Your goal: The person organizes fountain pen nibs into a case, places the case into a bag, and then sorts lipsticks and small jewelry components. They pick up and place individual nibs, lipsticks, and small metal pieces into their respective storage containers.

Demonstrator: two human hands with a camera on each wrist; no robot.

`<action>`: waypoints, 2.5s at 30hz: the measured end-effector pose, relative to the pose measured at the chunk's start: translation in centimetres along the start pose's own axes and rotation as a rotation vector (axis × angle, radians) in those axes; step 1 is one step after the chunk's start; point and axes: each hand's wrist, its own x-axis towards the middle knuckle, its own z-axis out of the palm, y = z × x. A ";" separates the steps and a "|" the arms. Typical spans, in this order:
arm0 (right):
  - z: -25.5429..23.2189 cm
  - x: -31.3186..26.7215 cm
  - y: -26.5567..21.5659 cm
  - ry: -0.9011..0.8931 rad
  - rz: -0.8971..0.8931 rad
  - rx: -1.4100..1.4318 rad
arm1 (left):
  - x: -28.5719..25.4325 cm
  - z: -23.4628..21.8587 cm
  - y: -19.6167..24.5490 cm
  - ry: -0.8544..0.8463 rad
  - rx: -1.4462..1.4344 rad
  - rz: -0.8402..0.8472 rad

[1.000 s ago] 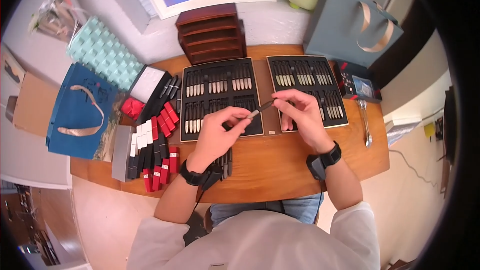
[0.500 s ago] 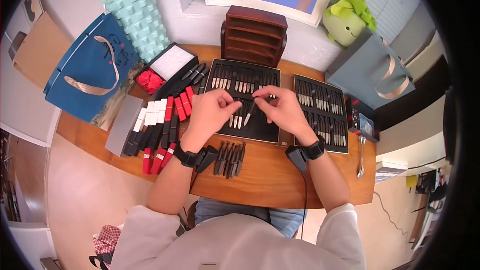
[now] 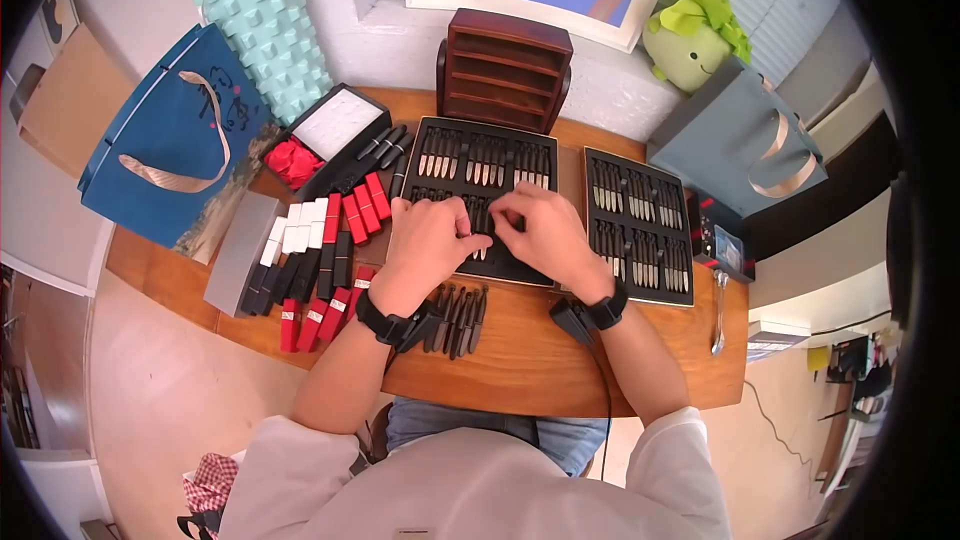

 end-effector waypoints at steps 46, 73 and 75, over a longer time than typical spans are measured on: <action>-1.9 -8.1 -4.4 -0.317 -0.255 0.108 | 0.4 0.7 -1.5 0.073 0.101 0.325; -4.5 -8.8 -2.1 -0.429 -0.153 0.106 | 1.0 1.2 0.9 0.269 -0.285 0.240; -4.8 -9.3 -1.7 -0.459 -0.071 0.195 | 1.0 1.2 0.8 0.246 -0.404 0.218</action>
